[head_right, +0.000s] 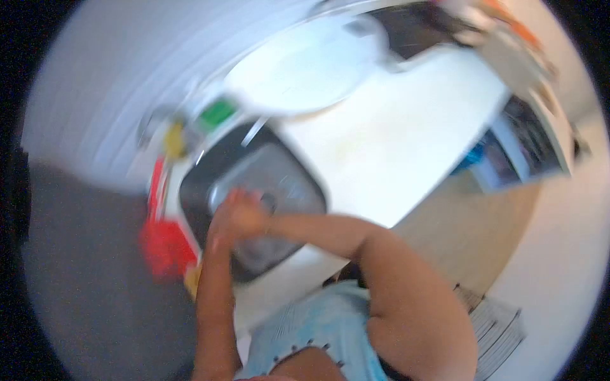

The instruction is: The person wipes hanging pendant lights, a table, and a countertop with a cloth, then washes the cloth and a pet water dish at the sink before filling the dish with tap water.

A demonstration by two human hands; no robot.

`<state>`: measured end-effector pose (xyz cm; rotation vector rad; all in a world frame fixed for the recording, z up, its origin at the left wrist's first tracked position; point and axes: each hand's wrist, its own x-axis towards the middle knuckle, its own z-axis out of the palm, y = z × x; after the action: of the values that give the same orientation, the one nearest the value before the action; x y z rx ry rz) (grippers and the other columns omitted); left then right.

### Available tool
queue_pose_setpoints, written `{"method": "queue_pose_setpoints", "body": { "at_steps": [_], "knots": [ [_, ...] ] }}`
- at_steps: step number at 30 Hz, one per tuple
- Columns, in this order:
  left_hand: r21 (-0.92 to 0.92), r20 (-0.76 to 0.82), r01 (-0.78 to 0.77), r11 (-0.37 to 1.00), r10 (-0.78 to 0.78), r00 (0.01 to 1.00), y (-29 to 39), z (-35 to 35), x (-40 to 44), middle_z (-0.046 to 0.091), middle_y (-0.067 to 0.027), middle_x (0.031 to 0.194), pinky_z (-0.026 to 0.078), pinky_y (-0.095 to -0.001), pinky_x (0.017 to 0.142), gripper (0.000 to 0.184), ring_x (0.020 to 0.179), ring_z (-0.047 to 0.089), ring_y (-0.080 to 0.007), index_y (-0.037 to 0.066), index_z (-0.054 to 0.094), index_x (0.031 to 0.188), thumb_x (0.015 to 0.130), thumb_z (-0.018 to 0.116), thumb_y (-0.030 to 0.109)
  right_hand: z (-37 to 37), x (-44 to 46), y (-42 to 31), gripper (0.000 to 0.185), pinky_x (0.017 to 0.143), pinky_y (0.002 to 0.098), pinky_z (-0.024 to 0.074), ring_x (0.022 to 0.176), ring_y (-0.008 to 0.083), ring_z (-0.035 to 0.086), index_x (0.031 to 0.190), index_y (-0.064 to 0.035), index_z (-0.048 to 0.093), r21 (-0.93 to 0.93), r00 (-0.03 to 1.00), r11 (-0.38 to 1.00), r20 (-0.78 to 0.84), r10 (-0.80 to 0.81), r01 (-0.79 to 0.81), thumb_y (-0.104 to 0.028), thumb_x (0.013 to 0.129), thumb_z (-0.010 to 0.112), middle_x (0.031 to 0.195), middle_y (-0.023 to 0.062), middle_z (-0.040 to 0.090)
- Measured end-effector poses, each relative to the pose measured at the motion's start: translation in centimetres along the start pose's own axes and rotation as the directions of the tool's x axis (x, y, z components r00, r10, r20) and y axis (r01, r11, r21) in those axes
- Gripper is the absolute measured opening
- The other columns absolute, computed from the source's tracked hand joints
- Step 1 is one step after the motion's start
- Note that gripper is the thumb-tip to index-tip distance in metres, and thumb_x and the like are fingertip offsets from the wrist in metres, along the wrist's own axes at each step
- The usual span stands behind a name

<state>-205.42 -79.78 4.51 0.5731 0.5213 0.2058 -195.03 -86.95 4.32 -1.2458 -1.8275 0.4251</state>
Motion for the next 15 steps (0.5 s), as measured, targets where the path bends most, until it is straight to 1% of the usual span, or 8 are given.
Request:
{"method": "queue_pose_setpoints", "body": {
  "at_steps": [1, 2, 3, 4, 6, 8, 12, 15],
  "knots": [
    [0.118, -0.018, 0.144, 0.982, -0.143, 0.99, 1.3, 1.2, 0.9, 0.057, -0.0104, 0.107, 0.045, -0.0357, 0.086, 0.037, 0.096, 0.055, -0.0202, 0.009, 0.052, 0.111, 0.096, 0.037, 0.038, -0.2, -0.4, -0.1, 0.044, 0.063, 0.0473, 0.042, 0.071, 0.0277, 0.059, 0.068, -0.0156, 0.066, -0.101, 0.993, 0.991, 0.084, -0.078, 0.087, -0.059, 0.071, 0.059, 0.076, 0.0062, 0.064],
    [0.209, -0.301, 0.195, 0.958, -0.127, 0.945, 1.4, 5.4, -0.5, 0.058, -0.0074, 0.095, 0.046, -0.0361, 0.079, 0.035, 0.088, 0.056, -0.0187, 0.01, 0.056, 0.1, 0.096, 0.037, 0.04, -0.6, -0.8, -0.2, 0.042, 0.058, 0.047, 0.0412, 0.068, 0.0273, 0.058, 0.062, -0.0191, 0.066, -0.184, 0.974, 0.965, 0.166, -0.155, 0.185, -0.06, 0.069, 0.059, 0.072, 0.0028, 0.064],
    [0.538, -0.24, 0.184, 0.823, -0.06, 0.969, 1.5, 0.6, 1.6, 0.058, -0.0062, 0.088, 0.046, -0.0353, 0.077, 0.032, 0.084, 0.055, -0.0181, 0.009, 0.055, 0.095, 0.095, 0.039, 0.037, 0.2, -1.2, 0.5, 0.039, 0.056, 0.0422, 0.0419, 0.065, 0.0227, 0.058, 0.062, -0.0175, 0.066, -0.056, 0.93, 0.939, 0.164, -0.328, 0.34, -0.056, 0.068, 0.061, 0.07, 0.0034, 0.063],
    [0.779, -0.159, 0.137, 0.612, -0.019, 0.987, 2.0, 0.9, 2.4, 0.056, -0.0057, 0.085, 0.046, -0.0355, 0.076, 0.03, 0.081, 0.055, -0.0178, 0.008, 0.054, 0.092, 0.094, 0.04, 0.035, -2.4, -1.4, -1.8, 0.04, 0.059, 0.0408, 0.0434, 0.065, 0.0193, 0.058, 0.066, -0.0155, 0.067, -0.259, 0.904, 0.966, 0.415, 0.105, 0.006, -0.055, 0.068, 0.061, 0.067, 0.0032, 0.062],
    [0.805, -0.038, 0.07, 0.589, -0.067, 0.997, 1.7, -0.2, 4.8, 0.054, -0.0055, 0.088, 0.045, -0.0324, 0.076, 0.035, 0.082, 0.054, -0.0171, 0.008, 0.052, 0.089, 0.094, 0.038, 0.039, -1.9, -1.6, -0.5, 0.041, 0.057, 0.0401, 0.0433, 0.063, 0.0188, 0.057, 0.067, -0.0145, 0.066, 0.016, 0.905, 0.93, 0.238, 0.352, -0.366, -0.055, 0.069, 0.061, 0.066, 0.0034, 0.062],
    [0.851, 0.021, 0.073, 0.52, -0.172, 0.985, 2.2, -2.6, 7.7, 0.055, -0.0075, 0.089, 0.046, -0.0354, 0.077, 0.044, 0.088, 0.053, -0.0191, 0.004, 0.051, 0.095, 0.094, 0.036, 0.046, -2.8, -2.0, 0.1, 0.042, 0.056, 0.0394, 0.0433, 0.061, 0.0183, 0.057, 0.068, -0.0134, 0.065, 0.39, 0.8, 0.706, 0.169, 0.576, -0.591, -0.055, 0.07, 0.061, 0.065, 0.0035, 0.061],
    [0.974, -0.023, 0.026, 0.226, -0.016, 1.0, 1.3, 4.2, 6.8, 0.055, -0.0108, 0.094, 0.045, -0.037, 0.08, 0.043, 0.092, 0.053, -0.022, 0.003, 0.051, 0.1, 0.094, 0.038, 0.044, -4.0, -2.5, 1.5, 0.045, 0.053, 0.0381, 0.0431, 0.058, 0.0174, 0.056, 0.071, -0.0114, 0.063, 0.798, 0.626, 0.239, 0.209, 0.751, -0.553, -0.056, 0.071, 0.06, 0.063, 0.0038, 0.06],
    [0.998, 0.022, -0.027, 0.062, 0.077, 0.997, 0.9, 6.1, 6.6, 0.056, -0.0132, 0.097, 0.044, -0.0383, 0.083, 0.043, 0.095, 0.053, -0.0242, 0.002, 0.05, 0.104, 0.093, 0.04, 0.042, -4.7, -3.0, 2.4, 0.046, 0.05, 0.037, 0.043, 0.055, 0.0167, 0.055, 0.073, -0.0099, 0.062, 0.898, 0.576, 0.064, 0.223, 0.787, -0.436, -0.056, 0.072, 0.059, 0.062, 0.004, 0.059]
  ]
}}
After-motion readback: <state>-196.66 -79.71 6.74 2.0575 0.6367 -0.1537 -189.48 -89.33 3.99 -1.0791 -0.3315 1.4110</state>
